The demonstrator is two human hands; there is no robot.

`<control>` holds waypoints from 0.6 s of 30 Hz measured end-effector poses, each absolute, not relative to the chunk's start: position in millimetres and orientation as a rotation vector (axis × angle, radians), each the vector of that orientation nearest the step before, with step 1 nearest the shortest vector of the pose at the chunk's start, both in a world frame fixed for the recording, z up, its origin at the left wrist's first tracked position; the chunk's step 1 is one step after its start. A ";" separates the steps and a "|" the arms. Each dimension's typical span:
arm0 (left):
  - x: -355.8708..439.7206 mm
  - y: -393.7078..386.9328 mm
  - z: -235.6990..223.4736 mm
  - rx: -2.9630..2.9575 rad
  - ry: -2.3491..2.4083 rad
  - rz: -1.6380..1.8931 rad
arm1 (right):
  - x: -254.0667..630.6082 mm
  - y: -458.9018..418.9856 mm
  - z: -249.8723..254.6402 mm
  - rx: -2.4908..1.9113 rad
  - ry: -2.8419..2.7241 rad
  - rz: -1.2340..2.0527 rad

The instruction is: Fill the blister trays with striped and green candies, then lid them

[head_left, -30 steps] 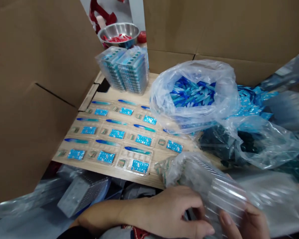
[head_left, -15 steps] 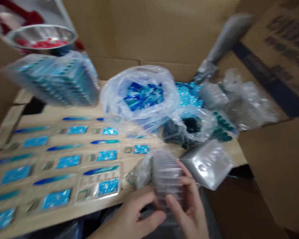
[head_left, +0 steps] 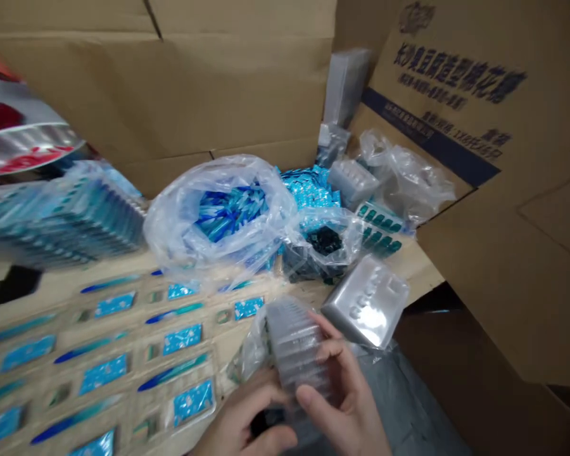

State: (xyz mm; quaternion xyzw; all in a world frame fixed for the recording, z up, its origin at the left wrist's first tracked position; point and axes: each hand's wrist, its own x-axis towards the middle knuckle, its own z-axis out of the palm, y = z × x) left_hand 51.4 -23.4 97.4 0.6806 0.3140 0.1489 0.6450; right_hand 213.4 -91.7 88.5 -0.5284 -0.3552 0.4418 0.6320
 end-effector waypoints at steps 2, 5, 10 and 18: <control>55.7 -28.0 100.0 1.506 0.786 0.341 | 218.8 -91.2 94.9 -1.257 -0.815 1.012; 57.5 -33.2 105.3 1.463 0.889 0.329 | 224.6 -87.3 103.3 -1.335 -0.918 1.011; 55.9 -34.8 113.6 1.500 0.914 0.396 | 222.6 -89.9 99.7 -1.450 -1.038 0.958; 56.6 -20.6 109.9 1.783 0.677 0.449 | 236.5 -101.7 74.0 -1.563 -0.946 1.007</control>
